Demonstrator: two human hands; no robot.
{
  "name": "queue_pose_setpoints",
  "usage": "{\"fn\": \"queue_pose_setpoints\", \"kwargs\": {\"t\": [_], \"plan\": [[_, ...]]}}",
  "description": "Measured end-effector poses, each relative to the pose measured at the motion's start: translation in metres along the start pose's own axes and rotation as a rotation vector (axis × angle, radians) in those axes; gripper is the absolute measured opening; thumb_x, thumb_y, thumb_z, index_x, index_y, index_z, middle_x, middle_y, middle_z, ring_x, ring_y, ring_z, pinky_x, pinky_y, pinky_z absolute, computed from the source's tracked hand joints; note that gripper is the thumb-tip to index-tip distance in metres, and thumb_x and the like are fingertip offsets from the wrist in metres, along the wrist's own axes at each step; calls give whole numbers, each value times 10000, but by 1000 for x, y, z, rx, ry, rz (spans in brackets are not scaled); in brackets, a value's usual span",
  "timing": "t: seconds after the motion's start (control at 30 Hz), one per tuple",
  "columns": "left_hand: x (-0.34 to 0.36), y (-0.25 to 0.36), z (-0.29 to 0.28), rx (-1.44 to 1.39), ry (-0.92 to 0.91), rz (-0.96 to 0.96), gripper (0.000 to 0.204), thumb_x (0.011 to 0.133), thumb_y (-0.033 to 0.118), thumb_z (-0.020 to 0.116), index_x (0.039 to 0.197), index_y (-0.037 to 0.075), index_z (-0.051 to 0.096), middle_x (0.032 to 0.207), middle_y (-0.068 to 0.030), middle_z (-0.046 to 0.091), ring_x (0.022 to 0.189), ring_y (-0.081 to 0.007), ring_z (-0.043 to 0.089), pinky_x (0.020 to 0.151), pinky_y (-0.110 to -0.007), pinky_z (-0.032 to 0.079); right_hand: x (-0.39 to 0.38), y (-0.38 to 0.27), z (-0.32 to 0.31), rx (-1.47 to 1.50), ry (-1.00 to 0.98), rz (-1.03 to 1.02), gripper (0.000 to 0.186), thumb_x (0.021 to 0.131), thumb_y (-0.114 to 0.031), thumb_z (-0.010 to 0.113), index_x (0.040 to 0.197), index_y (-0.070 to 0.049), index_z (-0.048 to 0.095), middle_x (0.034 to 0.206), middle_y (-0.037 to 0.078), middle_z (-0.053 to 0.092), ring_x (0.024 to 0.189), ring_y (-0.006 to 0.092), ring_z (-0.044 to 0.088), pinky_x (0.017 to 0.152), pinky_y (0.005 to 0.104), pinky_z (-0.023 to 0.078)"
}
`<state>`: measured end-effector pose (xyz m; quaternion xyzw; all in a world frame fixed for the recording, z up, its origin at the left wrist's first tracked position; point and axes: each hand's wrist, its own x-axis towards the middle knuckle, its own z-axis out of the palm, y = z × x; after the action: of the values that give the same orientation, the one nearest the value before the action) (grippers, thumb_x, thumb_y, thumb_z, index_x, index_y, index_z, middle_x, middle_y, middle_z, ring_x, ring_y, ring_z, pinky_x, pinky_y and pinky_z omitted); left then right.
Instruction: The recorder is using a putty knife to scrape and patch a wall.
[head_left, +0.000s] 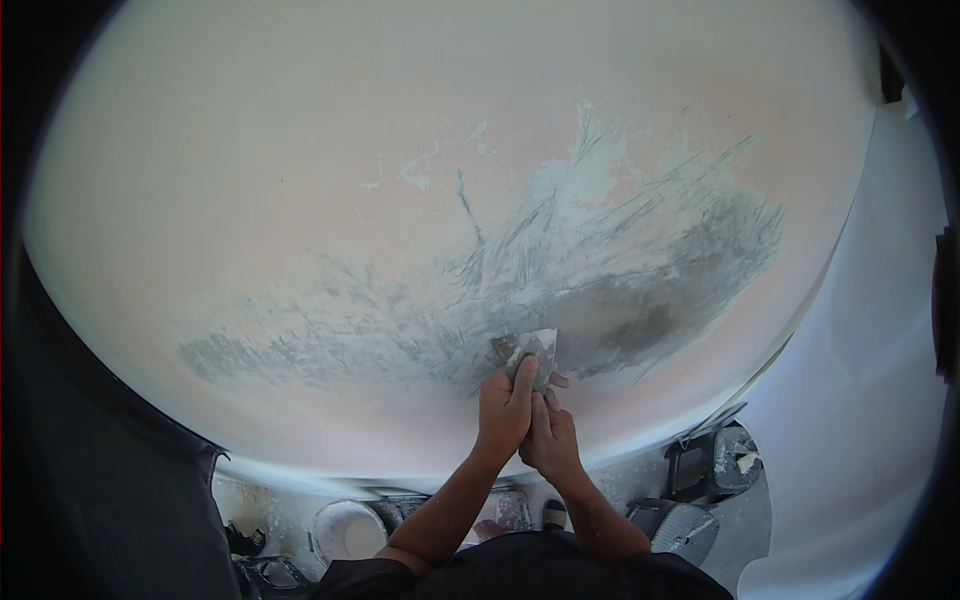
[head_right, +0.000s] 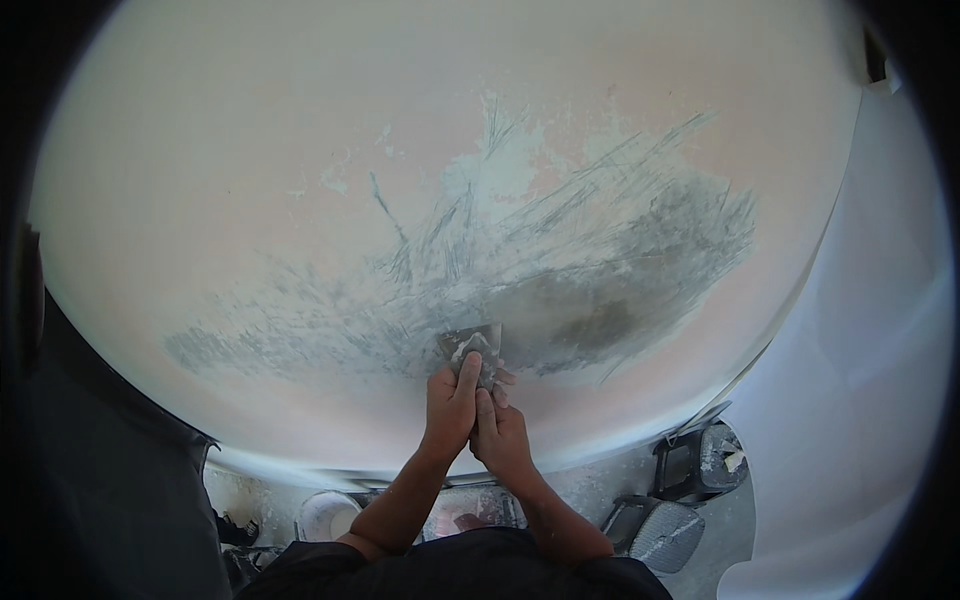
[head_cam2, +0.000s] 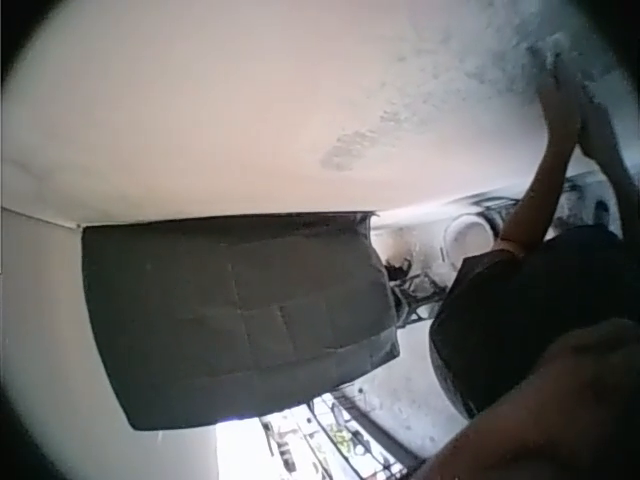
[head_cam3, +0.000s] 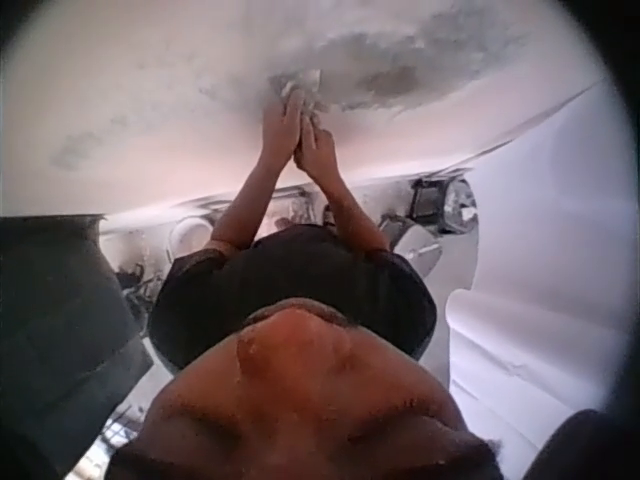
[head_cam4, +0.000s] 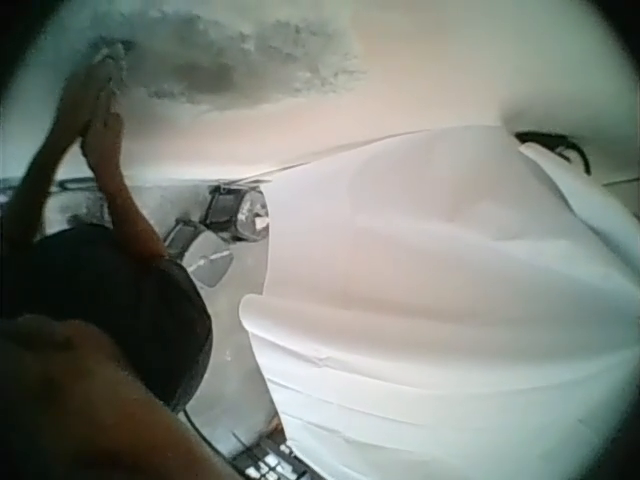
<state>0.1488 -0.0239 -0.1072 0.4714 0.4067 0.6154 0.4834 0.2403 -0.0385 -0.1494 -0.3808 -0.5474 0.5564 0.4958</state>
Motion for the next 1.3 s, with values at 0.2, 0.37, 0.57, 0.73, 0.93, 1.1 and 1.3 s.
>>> {"fn": "queue_pose_setpoints", "kwargs": {"t": [0.2, 0.37, 0.57, 0.73, 0.93, 1.1, 1.3], "plan": [[15, 8, 6, -26, 71, 47, 368, 1057, 234, 444, 989, -69, 642, 841, -132, 719, 626, -117, 618, 585, -247, 504, 18, -9, 0, -211, 95, -237, 471, 1075, -293, 353, 838, 14, 622, 531, 59, 560, 479, 143, 574, 467, 308, 429], [18, 13, 9, -64, 76, 47, 379, 1055, 238, 456, 960, -73, 651, 811, -134, 722, 616, -125, 632, 576, -249, 505, 24, -11, -7, -243, 36, -130, 456, 1073, -275, 356, 843, 14, 623, 545, 63, 567, 475, 144, 573, 467, 307, 427], [14, 15, 6, 5, 83, 35, 393, 1052, 245, 463, 952, -76, 667, 803, -136, 724, 602, -120, 632, 574, -244, 503, 11, -15, 1, -209, 73, -105, 479, 1076, -274, 343, 812, 23, 611, 539, 64, 574, 478, 142, 580, 469, 306, 435], [11, 28, 3, -5, 101, 72, 399, 1051, 244, 466, 927, -73, 674, 782, -131, 721, 586, -113, 626, 557, -244, 498, 15, -28, 4, -251, 10, -96, 476, 1076, -271, 343, 812, 25, 607, 541, 74, 581, 485, 156, 593, 475, 303, 442], [2, 16, -11, 133, 105, 22, 409, 1046, 263, 485, 918, -77, 675, 765, -125, 718, 585, -109, 623, 552, -244, 497, 9, -8, 19, -216, 64, -71, 456, 1075, -273, 356, 827, 18, 605, 517, 49, 552, 445, 133, 555, 436, 293, 417], [-1, 15, -10, -8, 117, 28, 414, 1042, 271, 496, 892, -71, 675, 761, -119, 716, 581, -113, 626, 546, -245, 493, 9, -3, 22, -194, 57, -114, 408, 1073, -282, 371, 910, 23, 590, 509, 41, 538, 429, 124, 543, 418, 282, 406], [3, 25, -17, 51, 125, 45, 423, 1040, 279, 502, 866, -69, 667, 750, -113, 707, 574, -119, 624, 543, -250, 495, 10, -4, 30, -235, 93, -128, 410, 1072, -297, 376, 932, 25, 587, 506, 44, 537, 427, 130, 543, 420, 280, 407]]}}
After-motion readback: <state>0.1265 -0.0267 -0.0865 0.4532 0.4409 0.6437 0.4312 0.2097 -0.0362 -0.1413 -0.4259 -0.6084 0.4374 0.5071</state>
